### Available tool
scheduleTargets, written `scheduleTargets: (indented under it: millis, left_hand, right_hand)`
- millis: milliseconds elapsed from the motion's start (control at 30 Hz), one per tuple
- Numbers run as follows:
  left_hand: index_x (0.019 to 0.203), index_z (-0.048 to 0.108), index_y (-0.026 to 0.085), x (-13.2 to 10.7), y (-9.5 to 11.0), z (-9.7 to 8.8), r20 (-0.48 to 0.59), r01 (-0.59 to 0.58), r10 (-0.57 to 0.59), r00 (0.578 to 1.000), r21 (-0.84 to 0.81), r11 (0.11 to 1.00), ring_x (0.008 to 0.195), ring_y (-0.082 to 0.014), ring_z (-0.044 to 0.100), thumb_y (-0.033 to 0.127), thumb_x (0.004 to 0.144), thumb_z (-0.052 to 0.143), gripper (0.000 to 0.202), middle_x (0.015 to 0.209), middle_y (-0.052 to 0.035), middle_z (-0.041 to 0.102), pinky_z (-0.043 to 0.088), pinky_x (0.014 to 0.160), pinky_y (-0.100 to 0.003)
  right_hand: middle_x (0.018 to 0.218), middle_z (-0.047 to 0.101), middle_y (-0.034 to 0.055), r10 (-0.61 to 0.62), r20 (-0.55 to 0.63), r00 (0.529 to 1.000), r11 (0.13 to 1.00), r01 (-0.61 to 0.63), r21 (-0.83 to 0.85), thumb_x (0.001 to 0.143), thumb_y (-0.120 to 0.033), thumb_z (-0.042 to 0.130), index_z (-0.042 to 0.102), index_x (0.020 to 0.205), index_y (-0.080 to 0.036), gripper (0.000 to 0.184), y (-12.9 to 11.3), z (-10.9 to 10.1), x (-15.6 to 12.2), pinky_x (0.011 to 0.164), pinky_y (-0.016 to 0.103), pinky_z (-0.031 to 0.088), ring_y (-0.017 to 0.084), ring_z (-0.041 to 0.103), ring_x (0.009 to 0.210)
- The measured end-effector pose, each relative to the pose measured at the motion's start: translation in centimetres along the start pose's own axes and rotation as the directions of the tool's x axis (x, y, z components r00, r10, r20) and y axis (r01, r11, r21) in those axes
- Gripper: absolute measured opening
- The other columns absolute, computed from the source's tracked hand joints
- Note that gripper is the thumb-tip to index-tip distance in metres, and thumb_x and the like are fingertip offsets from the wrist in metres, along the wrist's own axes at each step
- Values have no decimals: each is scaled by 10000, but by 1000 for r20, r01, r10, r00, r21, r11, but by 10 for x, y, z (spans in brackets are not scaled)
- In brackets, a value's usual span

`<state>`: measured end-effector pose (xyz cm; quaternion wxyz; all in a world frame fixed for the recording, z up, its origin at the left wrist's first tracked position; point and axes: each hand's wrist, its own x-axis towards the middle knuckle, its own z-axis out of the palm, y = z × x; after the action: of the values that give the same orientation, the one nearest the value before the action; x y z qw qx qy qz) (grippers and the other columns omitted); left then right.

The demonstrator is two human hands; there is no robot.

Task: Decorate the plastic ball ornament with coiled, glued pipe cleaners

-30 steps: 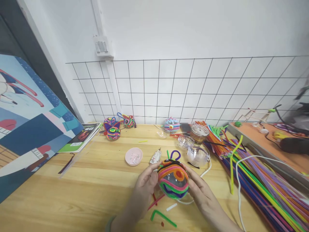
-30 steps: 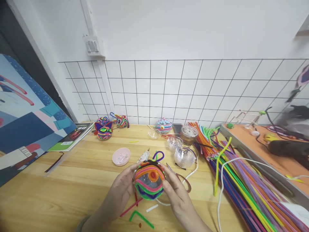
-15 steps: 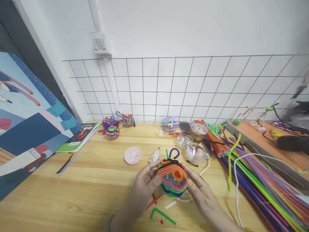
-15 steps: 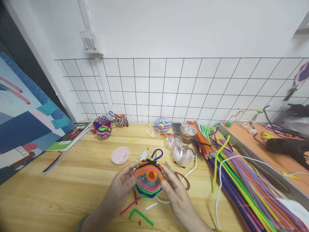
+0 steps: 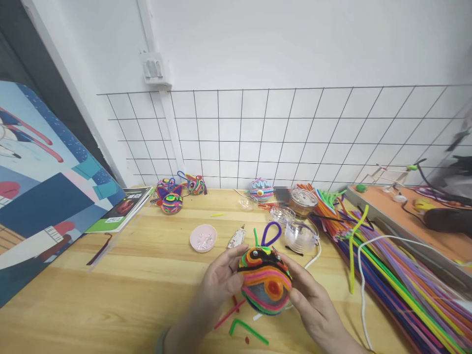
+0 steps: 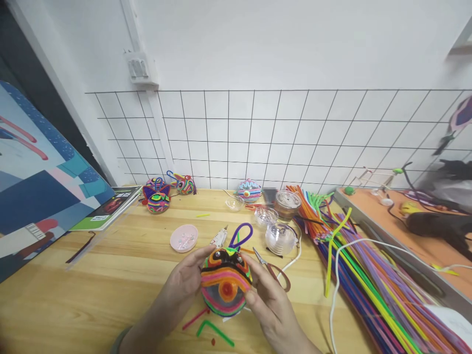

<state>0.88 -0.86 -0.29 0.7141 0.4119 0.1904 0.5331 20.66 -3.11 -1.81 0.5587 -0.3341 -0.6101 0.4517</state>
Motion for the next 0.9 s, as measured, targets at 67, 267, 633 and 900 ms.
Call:
scheduleTargets:
  millis: [67,267,633,900]
  left_hand:
    - [1124,698,205,1,3,3,-66,9,-11,998,-19,1000,1132,-297,590,468,646,792,554,1178,-118,686,432,980,-395]
    - [958,748,130,2,14,13,-48,310,-319,947,-138,941,928,-276,663,608,764,601,536,927,-126,742,471,843,-359]
    - [814,722,114,2,12,12,-87,289,-307,948,-178,941,686,-134,643,260,719,767,181,779,-63,706,460,700,-230]
    - [877,645,156,0,5,20,-208,148,-182,961,-167,975,756,-182,687,326,771,723,215,839,-59,734,501,717,-278]
  right_hand:
    - [1353,590,21,24,49,999,999,-26,32,882,-432,605,557,1301,-406,422,0,0,-2,972,352,500,234,579,1209]
    - [1383,562,31,186,267,946,974,-213,78,832,-549,614,582,1277,-411,467,-9,2,-6,1030,423,432,276,516,1270]
    - [1236,676,19,241,306,921,946,-293,136,799,-583,630,657,1157,-429,390,-22,14,3,968,387,475,253,621,1141]
    - [1238,674,13,255,227,940,947,-290,140,815,-558,629,653,1161,-421,374,-13,10,3,952,365,487,241,626,1130]
